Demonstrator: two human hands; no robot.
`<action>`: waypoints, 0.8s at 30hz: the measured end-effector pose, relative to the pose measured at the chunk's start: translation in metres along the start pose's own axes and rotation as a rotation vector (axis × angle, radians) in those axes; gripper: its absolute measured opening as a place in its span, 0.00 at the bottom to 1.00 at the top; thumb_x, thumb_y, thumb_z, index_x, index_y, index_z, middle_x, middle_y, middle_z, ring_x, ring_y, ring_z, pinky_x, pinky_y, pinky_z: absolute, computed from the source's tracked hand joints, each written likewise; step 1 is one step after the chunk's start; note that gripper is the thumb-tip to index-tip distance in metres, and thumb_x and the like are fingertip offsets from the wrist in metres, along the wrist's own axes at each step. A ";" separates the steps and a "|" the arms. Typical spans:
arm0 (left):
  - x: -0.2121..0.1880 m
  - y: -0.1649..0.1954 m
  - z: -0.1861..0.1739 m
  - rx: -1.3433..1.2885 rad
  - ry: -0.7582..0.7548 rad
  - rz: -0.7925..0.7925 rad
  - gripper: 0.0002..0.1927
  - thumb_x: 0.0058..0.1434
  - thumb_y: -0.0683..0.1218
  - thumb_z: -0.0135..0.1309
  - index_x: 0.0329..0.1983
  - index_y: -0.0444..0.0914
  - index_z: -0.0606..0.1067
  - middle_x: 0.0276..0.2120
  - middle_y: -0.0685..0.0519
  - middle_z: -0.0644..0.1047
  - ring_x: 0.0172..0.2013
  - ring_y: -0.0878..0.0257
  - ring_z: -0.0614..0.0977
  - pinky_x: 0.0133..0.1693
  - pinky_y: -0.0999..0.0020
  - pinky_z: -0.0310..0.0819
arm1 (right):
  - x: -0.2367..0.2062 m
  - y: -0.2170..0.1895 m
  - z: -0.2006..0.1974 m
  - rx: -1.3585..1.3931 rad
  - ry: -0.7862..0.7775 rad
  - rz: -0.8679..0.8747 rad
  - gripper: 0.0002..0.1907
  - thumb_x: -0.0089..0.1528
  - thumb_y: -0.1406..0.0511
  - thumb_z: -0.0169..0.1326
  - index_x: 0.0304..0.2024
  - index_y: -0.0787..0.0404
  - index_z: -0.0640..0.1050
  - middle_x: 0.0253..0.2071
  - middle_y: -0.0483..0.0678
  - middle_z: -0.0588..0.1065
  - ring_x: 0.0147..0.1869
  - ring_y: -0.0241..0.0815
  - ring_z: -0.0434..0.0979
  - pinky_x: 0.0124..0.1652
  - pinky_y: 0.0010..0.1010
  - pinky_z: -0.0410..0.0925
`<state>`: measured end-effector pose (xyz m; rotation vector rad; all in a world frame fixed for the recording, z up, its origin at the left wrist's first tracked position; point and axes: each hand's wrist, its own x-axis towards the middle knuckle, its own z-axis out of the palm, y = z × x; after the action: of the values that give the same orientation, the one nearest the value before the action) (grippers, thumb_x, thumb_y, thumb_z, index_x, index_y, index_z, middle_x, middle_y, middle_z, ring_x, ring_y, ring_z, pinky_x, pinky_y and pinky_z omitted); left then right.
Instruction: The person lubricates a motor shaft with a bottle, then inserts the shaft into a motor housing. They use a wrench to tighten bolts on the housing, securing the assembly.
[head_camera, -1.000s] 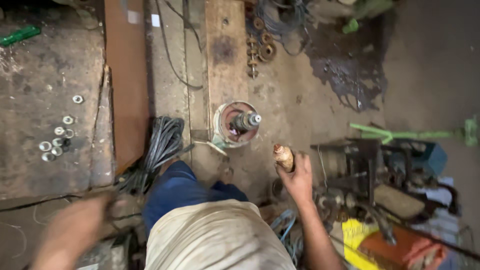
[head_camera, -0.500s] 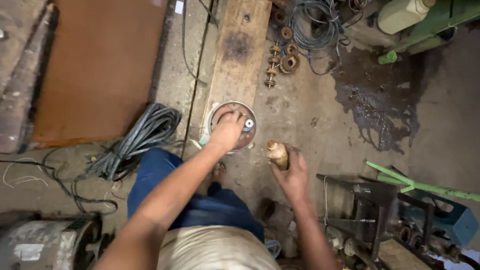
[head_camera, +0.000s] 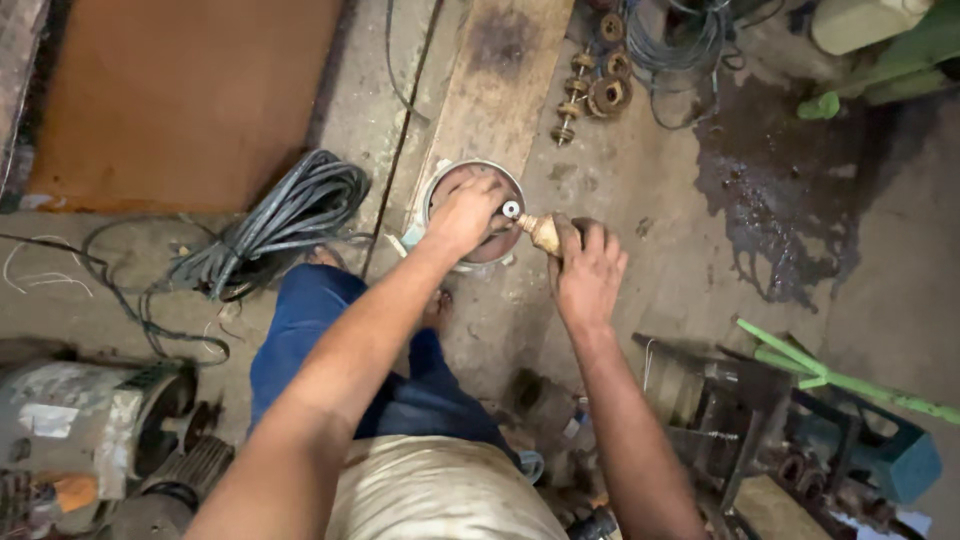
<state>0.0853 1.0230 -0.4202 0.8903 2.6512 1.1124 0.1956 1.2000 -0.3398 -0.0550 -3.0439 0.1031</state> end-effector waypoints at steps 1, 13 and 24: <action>0.000 -0.001 -0.001 0.027 0.030 0.019 0.21 0.53 0.50 0.66 0.47 0.37 0.78 0.51 0.44 0.76 0.55 0.46 0.76 0.58 0.53 0.68 | 0.001 -0.001 0.001 -0.010 0.004 -0.015 0.31 0.54 0.65 0.64 0.61 0.47 0.77 0.55 0.48 0.73 0.59 0.53 0.70 0.53 0.48 0.63; -0.005 -0.017 0.006 0.074 0.087 -0.009 0.16 0.51 0.49 0.65 0.44 0.46 0.82 0.45 0.54 0.78 0.52 0.53 0.77 0.53 0.57 0.71 | 0.011 -0.007 0.009 -0.040 0.072 -0.087 0.30 0.55 0.65 0.64 0.62 0.46 0.78 0.55 0.47 0.73 0.60 0.53 0.69 0.58 0.51 0.62; -0.007 -0.021 0.023 0.168 0.117 -0.060 0.14 0.52 0.50 0.64 0.42 0.46 0.82 0.45 0.54 0.78 0.52 0.54 0.77 0.50 0.56 0.73 | 0.011 -0.003 0.006 0.010 0.083 -0.086 0.31 0.54 0.65 0.64 0.61 0.47 0.78 0.54 0.47 0.72 0.61 0.54 0.68 0.59 0.51 0.60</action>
<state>0.0884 1.0210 -0.4518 0.7894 2.8813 0.9681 0.1836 1.1971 -0.3449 0.0712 -2.9577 0.1074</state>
